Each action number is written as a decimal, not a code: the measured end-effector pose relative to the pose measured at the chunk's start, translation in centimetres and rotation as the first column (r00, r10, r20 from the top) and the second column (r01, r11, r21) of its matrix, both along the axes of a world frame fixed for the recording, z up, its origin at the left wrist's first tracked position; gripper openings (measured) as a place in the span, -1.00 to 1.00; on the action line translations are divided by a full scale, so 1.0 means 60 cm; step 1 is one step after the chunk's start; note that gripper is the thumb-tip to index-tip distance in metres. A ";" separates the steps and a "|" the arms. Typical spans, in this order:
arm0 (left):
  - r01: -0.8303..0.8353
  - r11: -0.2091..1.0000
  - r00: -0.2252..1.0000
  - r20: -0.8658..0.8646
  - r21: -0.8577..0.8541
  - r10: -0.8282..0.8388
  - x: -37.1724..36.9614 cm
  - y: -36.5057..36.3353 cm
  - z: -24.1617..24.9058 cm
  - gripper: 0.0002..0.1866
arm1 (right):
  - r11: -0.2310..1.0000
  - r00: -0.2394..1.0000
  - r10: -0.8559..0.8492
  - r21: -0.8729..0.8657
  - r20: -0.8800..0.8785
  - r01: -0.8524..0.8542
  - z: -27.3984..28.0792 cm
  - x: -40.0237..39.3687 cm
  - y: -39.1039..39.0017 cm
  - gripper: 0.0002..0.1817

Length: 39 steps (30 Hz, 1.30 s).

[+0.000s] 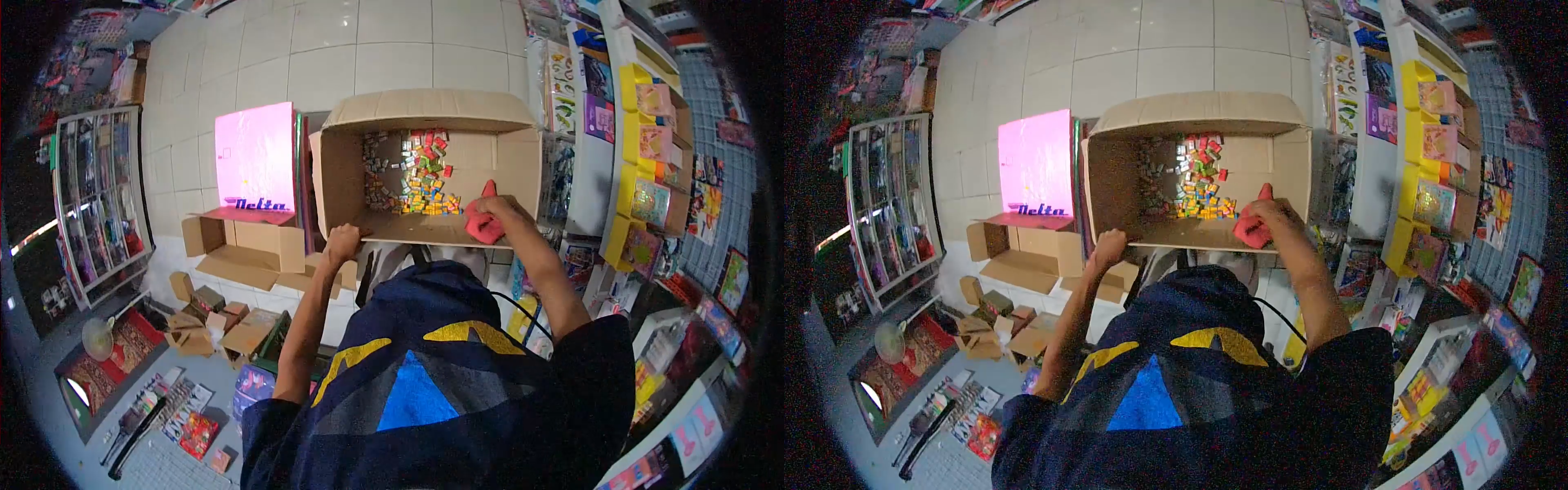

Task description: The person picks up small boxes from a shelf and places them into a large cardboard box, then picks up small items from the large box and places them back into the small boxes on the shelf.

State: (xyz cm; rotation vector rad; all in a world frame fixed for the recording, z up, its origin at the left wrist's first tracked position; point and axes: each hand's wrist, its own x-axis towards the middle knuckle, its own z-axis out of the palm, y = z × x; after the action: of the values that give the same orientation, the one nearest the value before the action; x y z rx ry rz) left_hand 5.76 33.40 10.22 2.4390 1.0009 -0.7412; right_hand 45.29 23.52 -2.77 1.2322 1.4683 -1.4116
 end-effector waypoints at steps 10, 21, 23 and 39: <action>-0.025 0.999 0.994 -0.110 -0.035 0.021 0.006 -0.004 0.012 -0.89 | 0.835 0.880 -0.350 0.320 -0.320 0.448 0.230 0.042 0.041 -0.66; 0.005 0.999 1.000 0.005 0.054 -0.005 -0.007 -0.006 -0.005 -0.86 | 0.621 0.888 -0.433 0.664 -0.153 0.417 0.445 0.018 -0.187 -0.33; 0.020 0.998 1.000 0.016 0.062 -0.021 -0.006 -0.006 -0.004 -0.86 | 0.578 0.838 -0.523 0.659 -0.153 0.482 0.446 0.000 -0.196 -0.37; -0.016 0.999 0.998 -0.052 0.052 0.019 -0.009 -0.015 -0.001 -0.90 | 0.600 0.778 -0.402 0.503 -0.482 0.622 0.124 -0.041 0.036 -0.67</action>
State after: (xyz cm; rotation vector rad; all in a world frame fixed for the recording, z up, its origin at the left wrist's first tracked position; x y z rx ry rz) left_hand 5.22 32.49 10.15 2.4629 1.0724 -0.7870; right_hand 42.81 25.71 4.68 2.0878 2.0365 -1.5868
